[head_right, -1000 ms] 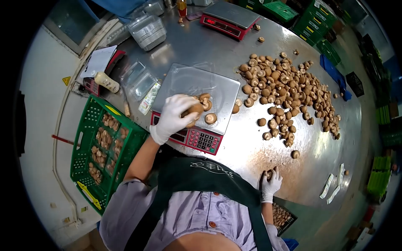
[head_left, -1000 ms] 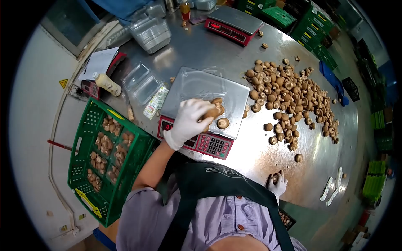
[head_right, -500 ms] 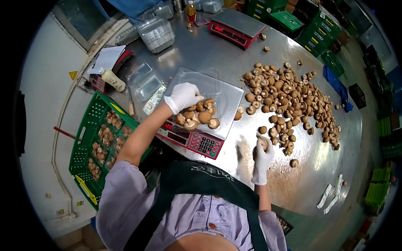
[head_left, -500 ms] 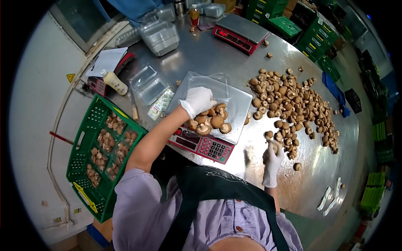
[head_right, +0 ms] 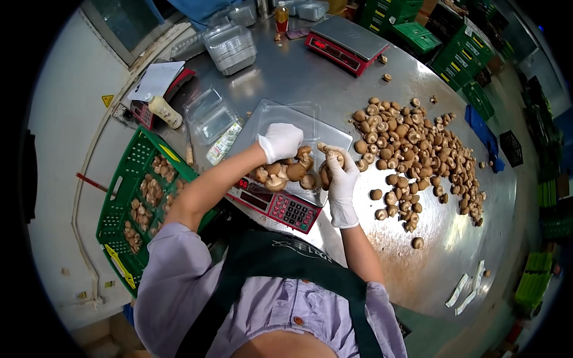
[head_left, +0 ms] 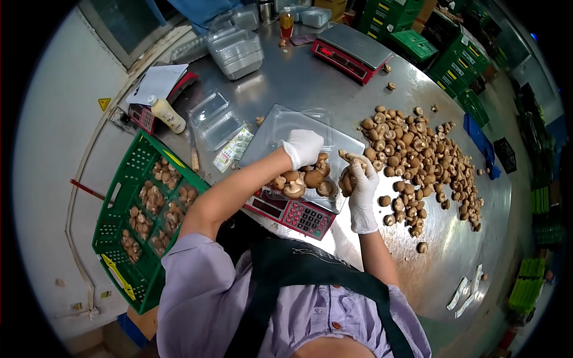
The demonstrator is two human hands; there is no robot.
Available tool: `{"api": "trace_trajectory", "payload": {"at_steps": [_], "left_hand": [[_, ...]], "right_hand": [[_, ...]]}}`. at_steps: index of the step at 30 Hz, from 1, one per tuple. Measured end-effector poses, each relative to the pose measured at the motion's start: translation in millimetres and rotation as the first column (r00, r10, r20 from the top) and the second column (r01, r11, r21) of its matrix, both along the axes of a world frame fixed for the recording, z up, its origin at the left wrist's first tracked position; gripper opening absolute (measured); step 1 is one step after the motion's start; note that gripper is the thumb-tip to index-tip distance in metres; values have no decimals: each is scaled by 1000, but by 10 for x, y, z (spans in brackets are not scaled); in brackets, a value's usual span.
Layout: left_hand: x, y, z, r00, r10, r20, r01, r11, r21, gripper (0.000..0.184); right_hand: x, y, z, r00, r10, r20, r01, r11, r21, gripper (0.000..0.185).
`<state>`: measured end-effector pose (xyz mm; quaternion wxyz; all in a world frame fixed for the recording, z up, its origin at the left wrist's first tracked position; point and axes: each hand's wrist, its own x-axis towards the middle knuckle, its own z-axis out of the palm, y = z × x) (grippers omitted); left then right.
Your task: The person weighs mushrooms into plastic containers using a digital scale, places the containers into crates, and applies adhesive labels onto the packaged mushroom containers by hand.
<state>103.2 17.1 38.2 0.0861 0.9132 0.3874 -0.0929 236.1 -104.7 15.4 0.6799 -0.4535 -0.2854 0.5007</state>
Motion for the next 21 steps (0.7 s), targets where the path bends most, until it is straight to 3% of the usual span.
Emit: {"api": "trace_trajectory", "payload": {"at_steps": [2,3,5,8,10,13,15,16,18,20,21], "left_hand": [[-151,52,36,971,167,169,-143,979,-147,16],[-309,79,49,909,203,364,-138,971,-196,19],[-623,64,126,687,266,676,-169,964,-208,15],[-1142,-71,180,387,503,773,-358,854,-377,11],[-1460,-212,208,328,617,715,-411,775,-480,12],[-1628,-328,142,370,685,628,-473,721,-507,12],[-1490,-415,173,513,447,733,-483,856,-184,13],[-1364,-423,221,540,373,754,-411,899,-151,12],[-1035,-344,192,560,256,788,-254,958,-130,14],[-682,-260,100,738,105,666,-94,994,-52,20],[-507,-259,87,856,87,510,-90,996,-19,21]], "right_hand": [[27,-1,-24,1000,-16,3,16,1000,18,18],[27,1,5,1000,-20,1,20,1000,21,18],[21,31,11,1000,-17,24,17,1000,19,17],[-27,144,45,969,-16,245,25,999,-34,16],[-179,251,83,883,-108,457,71,993,97,16],[-227,354,89,915,-79,395,54,996,73,17],[-203,399,25,961,-59,271,52,998,31,18],[-187,421,-44,960,-55,274,50,998,26,18],[-153,456,-219,992,-116,57,117,993,-21,18],[-138,418,-288,996,-87,22,88,995,-46,17],[-149,419,-301,991,-133,-21,131,990,-60,17]]}}
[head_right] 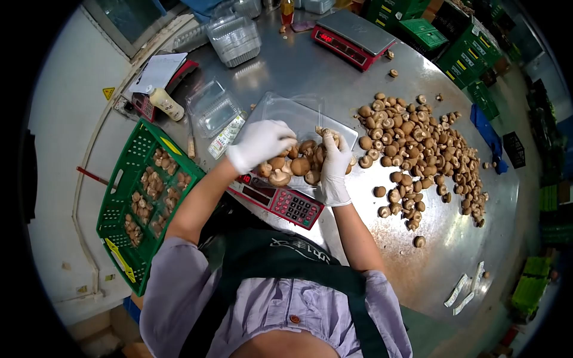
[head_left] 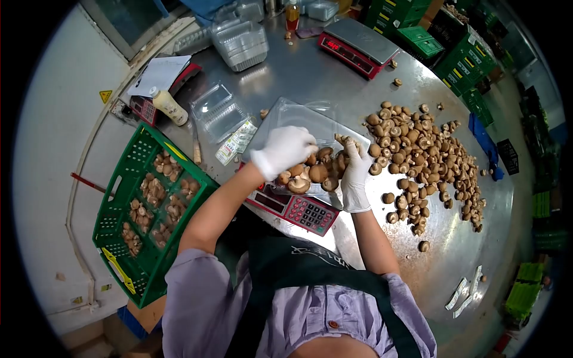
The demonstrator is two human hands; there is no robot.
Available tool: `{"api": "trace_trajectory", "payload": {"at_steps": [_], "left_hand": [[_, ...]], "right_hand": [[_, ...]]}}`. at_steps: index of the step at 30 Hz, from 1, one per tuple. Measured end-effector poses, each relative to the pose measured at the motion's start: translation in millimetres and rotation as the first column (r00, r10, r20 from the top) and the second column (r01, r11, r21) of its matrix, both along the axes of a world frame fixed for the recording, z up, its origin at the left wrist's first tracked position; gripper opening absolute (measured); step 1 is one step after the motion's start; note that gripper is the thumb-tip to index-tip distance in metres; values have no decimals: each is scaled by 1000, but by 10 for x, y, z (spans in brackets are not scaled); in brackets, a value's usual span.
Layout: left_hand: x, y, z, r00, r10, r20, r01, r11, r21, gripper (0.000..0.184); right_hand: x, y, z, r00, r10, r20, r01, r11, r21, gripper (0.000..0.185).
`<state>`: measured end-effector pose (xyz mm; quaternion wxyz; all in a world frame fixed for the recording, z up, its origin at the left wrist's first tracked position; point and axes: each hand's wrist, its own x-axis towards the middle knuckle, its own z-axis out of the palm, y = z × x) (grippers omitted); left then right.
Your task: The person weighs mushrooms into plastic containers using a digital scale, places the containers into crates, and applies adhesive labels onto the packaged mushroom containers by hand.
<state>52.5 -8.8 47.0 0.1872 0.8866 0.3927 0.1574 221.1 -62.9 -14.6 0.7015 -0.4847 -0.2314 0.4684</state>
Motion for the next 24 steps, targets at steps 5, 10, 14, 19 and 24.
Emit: {"api": "trace_trajectory", "payload": {"at_steps": [5,10,14,19,24], "left_hand": [[510,129,-174,901,6,-433,63,988,144,13],[595,134,-262,865,-53,-499,175,964,202,12],[585,150,-256,869,-55,-492,140,981,138,13],[391,228,-221,837,-213,-503,249,969,4,14],[-10,304,-195,997,-59,48,67,981,-182,15]], "right_hand": [[-7,-30,5,1000,7,18,-7,1000,9,17],[-12,-5,-58,996,-29,80,28,1000,9,17],[-28,-42,-16,999,-29,40,28,999,15,17],[24,-26,-89,1000,-15,7,15,1000,-7,16],[-9,-18,-35,1000,-18,4,18,999,28,16]]}}
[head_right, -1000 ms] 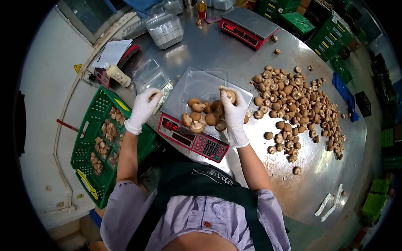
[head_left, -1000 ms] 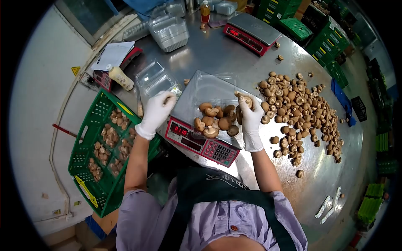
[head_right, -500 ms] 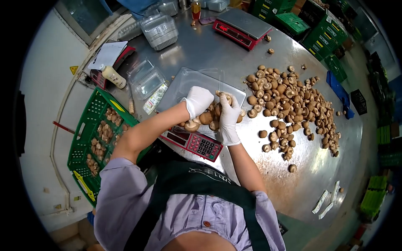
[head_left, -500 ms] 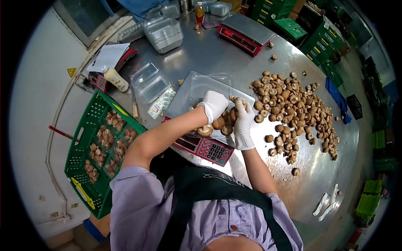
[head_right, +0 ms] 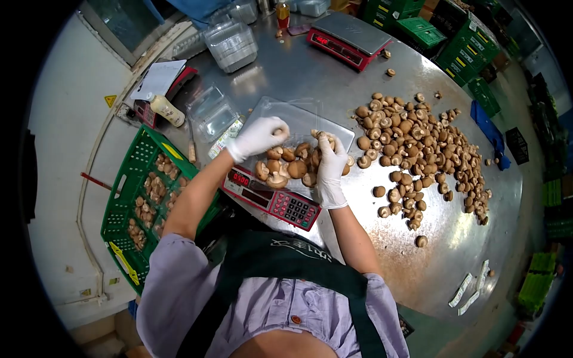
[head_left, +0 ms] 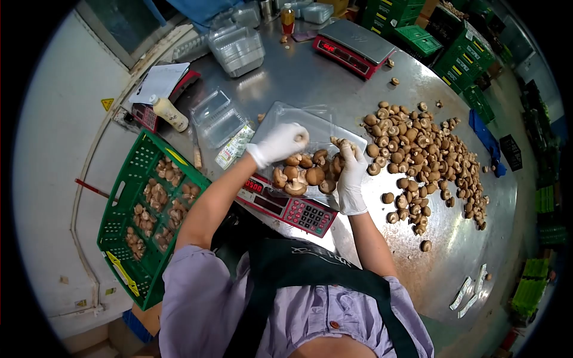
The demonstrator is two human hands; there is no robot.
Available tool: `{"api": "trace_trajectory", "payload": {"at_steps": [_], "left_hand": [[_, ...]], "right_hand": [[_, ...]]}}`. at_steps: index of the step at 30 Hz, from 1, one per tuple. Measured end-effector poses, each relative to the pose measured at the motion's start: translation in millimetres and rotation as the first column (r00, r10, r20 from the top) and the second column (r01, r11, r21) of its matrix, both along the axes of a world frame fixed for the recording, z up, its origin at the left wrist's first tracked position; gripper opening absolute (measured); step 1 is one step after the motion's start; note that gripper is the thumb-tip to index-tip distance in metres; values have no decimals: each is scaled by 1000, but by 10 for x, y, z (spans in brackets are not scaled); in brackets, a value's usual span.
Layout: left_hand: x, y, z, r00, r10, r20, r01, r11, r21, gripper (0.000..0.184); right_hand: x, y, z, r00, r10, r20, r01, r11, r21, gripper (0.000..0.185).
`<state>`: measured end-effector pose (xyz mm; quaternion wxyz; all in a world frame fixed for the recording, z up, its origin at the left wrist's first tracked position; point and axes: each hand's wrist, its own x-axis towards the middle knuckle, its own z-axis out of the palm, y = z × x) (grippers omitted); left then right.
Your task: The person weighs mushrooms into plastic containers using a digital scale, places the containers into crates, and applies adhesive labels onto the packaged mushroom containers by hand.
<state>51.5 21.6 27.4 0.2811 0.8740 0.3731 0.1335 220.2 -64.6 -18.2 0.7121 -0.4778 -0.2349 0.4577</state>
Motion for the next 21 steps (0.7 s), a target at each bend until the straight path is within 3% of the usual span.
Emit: {"api": "trace_trajectory", "payload": {"at_steps": [1,3,5,9,10,11,13,15,17,19,20,21], "left_hand": [[-111,16,20,977,74,201,-51,991,-121,16],[-388,-26,12,906,192,377,-126,973,-194,16],[-710,-153,163,833,411,369,-175,830,-530,13],[-1312,-360,8,708,631,318,-363,710,-603,14],[-1388,-423,-61,703,638,314,-372,706,-602,14],[-1465,-495,-125,692,679,246,-412,651,-637,14],[-1577,-625,-272,690,714,118,-503,590,-632,15],[-1680,-670,-587,593,786,176,-431,494,-755,14],[-1616,-762,-481,655,732,190,-460,586,-667,13],[-1589,-831,-406,615,757,220,-417,549,-724,14],[-1610,-852,-432,676,691,256,-441,657,-611,16],[-1674,-853,-485,670,696,257,-445,654,-611,16]], "right_hand": [[1,-8,0,1000,4,-2,-4,1000,-2,16],[38,-6,4,999,13,-35,-13,1000,-18,17],[67,0,57,999,31,-9,-32,999,-30,16],[-6,23,287,982,20,185,-28,999,36,13],[-80,35,310,879,-43,474,3,996,86,15],[-148,51,319,691,-113,714,12,989,146,18],[-232,31,266,330,150,932,-38,989,-146,43],[-292,-8,77,33,119,992,-43,992,-117,52],[-258,-79,134,127,145,981,-126,984,-129,56],[-174,-151,206,256,190,948,-204,969,-139,56],[-123,-197,269,324,185,928,-202,972,-123,54],[-58,-243,324,389,178,904,-193,975,-109,53]]}}
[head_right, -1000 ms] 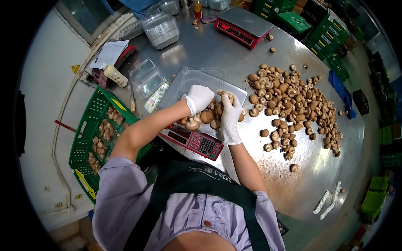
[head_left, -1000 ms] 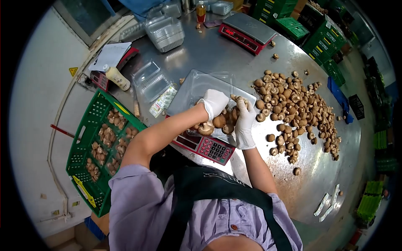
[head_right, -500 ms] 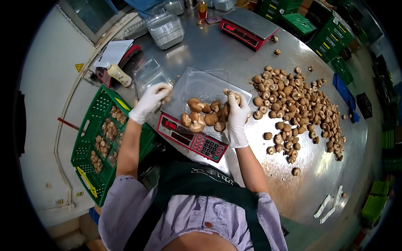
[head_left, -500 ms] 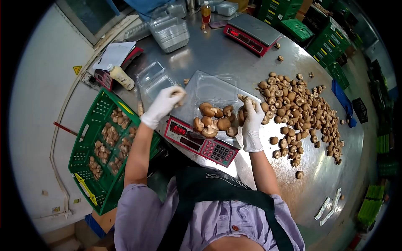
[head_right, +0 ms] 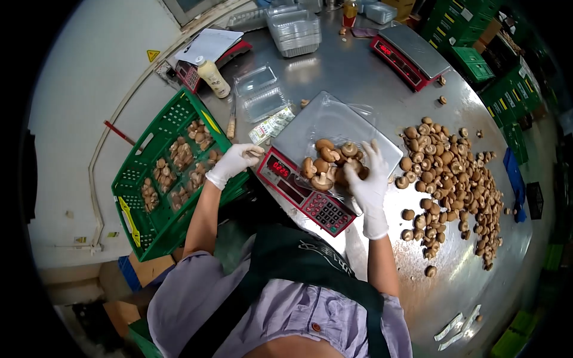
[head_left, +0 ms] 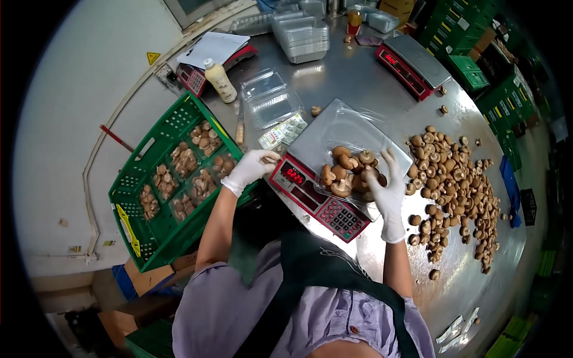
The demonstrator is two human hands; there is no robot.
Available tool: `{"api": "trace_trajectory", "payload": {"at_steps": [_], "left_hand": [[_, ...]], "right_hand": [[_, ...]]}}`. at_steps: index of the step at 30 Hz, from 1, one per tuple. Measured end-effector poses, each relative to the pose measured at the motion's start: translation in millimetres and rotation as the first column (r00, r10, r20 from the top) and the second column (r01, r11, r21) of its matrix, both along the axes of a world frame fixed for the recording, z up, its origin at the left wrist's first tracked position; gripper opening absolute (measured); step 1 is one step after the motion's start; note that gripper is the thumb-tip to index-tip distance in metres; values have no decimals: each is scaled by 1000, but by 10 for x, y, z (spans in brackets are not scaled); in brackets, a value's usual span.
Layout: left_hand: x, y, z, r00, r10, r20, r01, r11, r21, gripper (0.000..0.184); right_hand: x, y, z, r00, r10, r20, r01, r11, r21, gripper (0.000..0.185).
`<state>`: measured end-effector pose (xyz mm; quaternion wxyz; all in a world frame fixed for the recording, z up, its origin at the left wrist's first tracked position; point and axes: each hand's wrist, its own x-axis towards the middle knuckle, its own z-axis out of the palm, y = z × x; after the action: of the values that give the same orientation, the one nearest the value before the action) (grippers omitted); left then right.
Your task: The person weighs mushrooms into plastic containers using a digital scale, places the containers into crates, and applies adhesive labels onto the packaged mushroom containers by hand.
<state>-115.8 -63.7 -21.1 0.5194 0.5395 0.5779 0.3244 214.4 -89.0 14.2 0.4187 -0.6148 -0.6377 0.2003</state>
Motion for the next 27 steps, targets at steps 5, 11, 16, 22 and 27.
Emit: {"api": "trace_trajectory", "payload": {"at_steps": [5,11,16,22,27], "left_hand": [[-73,48,78,804,167,-571,-61,978,200,13],[-74,251,255,850,332,-409,-148,896,419,38],[101,540,326,894,405,-189,-271,827,492,29],[476,903,47,886,420,-194,-233,767,598,22],[794,1153,-92,967,247,60,-253,957,141,40]], "right_hand": [[522,-219,-61,966,-193,-170,171,976,-135,39],[964,-508,-182,872,-371,-319,311,924,-224,36],[1228,-724,-383,851,-401,-339,358,915,-186,30],[1103,-822,-316,814,-405,-417,320,911,-262,28],[941,-642,-254,886,-341,-314,276,933,-232,26]]}}
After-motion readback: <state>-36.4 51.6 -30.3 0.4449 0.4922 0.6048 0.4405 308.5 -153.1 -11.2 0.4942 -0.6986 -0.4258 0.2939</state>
